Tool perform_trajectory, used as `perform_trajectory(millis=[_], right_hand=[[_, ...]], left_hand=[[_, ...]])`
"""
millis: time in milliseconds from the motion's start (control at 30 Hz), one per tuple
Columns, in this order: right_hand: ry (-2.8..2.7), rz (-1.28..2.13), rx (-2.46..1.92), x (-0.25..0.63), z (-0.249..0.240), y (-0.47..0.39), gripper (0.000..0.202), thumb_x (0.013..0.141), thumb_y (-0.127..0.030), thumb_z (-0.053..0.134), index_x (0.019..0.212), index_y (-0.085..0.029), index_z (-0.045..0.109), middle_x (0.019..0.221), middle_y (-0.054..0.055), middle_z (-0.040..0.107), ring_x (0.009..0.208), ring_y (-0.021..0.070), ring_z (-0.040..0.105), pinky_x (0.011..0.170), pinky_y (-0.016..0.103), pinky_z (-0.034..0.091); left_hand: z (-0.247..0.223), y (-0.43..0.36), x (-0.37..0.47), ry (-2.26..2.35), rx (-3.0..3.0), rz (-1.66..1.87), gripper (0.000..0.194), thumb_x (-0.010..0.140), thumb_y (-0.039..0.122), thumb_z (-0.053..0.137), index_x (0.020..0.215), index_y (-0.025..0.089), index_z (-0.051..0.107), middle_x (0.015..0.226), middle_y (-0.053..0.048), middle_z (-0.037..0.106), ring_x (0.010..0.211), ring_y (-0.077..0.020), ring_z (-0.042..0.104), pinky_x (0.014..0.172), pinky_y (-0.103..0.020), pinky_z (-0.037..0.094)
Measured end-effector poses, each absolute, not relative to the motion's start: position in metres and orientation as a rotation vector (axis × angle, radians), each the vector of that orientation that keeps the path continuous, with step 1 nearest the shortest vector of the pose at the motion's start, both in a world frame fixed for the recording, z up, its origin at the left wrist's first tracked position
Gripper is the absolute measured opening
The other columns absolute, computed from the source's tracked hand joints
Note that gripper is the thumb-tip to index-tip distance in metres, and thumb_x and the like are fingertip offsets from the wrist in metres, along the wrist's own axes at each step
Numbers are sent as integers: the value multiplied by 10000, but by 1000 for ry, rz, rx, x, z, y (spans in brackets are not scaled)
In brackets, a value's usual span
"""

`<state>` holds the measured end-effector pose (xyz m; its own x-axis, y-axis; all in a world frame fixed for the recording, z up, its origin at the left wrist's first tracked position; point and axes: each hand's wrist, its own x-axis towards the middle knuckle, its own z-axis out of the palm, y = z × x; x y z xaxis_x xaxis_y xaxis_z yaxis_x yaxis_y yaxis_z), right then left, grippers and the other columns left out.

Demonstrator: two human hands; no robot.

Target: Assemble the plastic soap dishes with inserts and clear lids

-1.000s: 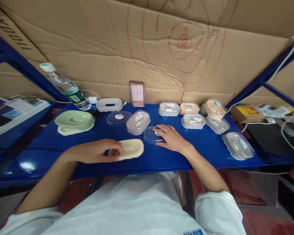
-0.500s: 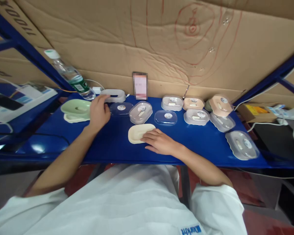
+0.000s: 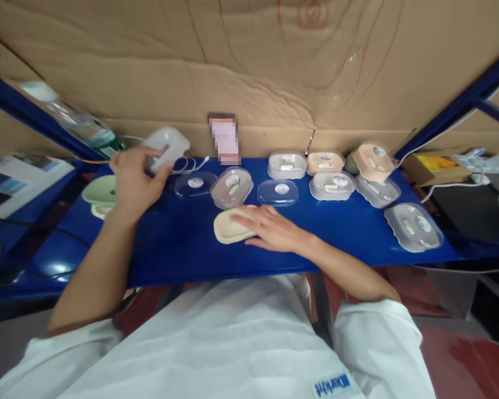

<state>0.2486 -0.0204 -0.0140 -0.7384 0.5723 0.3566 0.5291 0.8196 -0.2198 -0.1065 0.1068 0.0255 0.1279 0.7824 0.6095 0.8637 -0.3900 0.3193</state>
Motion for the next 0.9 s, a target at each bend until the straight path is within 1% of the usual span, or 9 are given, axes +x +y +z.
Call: perform_trajectory(millis=[67, 100, 167, 267, 367, 433, 600, 733, 900], right_hand=[[-2461, 68, -940, 261, -6, -18, 754, 1072, -492, 634, 1711, -263, 307, 1739, 209, 377, 1546, 393, 485, 1211, 626, 443], [-2390, 41, -994, 268, -2, -17, 820, 1054, -550, 640, 1730, -294, 253, 1757, 198, 335, 1559, 406, 463, 1234, 652, 412], [-2299, 11, -1060, 278, 4, -16, 924, 1008, -670, 643, 1745, -328, 201, 1770, 176, 292, 1571, 431, 435, 1258, 682, 373], [-2406, 47, -1023, 280, 10, -18, 882, 972, -753, 632, 1696, -325, 365, 1727, 154, 390, 1551, 449, 444, 1245, 683, 376], [-2580, 106, -936, 269, 6, -19, 685, 1018, -683, 621, 1554, -258, 584, 1633, 171, 538, 1500, 417, 493, 1218, 641, 402], [-2634, 113, -917, 261, -1, -18, 585, 1061, -593, 606, 1488, -196, 640, 1602, 200, 571, 1490, 391, 501, 1201, 605, 420], [-2702, 147, -914, 254, -14, -13, 419, 1108, -345, 571, 1489, -184, 638, 1549, 187, 629, 1468, 338, 529, 1177, 544, 437], [-2678, 99, -874, 253, -14, -12, 370, 1116, -278, 537, 1447, -178, 670, 1487, 178, 679, 1431, 319, 567, 1164, 516, 435], [-2672, 146, -835, 248, -13, -14, 369, 1116, -221, 494, 1431, -207, 686, 1450, 148, 715, 1423, 301, 587, 1161, 512, 428]], left_hand=[[33, 81, -91, -1412, -2412, -1217, 370, 1023, 444, 652, 1256, 156, 651, 1278, -134, 735, 1197, -275, 673, 1085, -494, 511], [34, 67, -81, -1294, -2465, -1243, 330, 1031, 423, 650, 1244, 171, 651, 1234, -114, 751, 1135, -240, 697, 1016, -426, 546], [30, 41, -58, -923, -2623, -1217, 218, 1010, 369, 680, 1155, 206, 661, 1114, -70, 780, 1044, -214, 725, 941, -378, 565], [12, 16, -28, -357, -2874, -986, 63, 1010, 282, 657, 1045, 238, 684, 1016, -29, 786, 957, -188, 741, 876, -347, 562], [-5, 12, -14, -240, -2924, -787, 80, 1007, 200, 634, 1018, 218, 711, 1022, -46, 787, 969, -200, 736, 904, -363, 543], [-9, 18, -16, -301, -2948, -676, 108, 1018, 193, 611, 1042, 195, 717, 1032, -66, 785, 990, -220, 729, 929, -381, 533], [-2, 30, -28, -447, -3128, -441, 181, 1008, 257, 650, 1159, 172, 702, 1153, -107, 766, 1105, -269, 705, 1008, -419, 513], [0, 29, -28, -519, -3216, -401, 211, 981, 243, 661, 1181, 180, 686, 1190, -110, 736, 1133, -272, 690, 1036, -433, 497], [-6, 25, -29, -559, -3213, -417, 274, 966, 238, 656, 1232, 185, 692, 1263, -148, 707, 1213, -320, 657, 1096, -521, 484]])
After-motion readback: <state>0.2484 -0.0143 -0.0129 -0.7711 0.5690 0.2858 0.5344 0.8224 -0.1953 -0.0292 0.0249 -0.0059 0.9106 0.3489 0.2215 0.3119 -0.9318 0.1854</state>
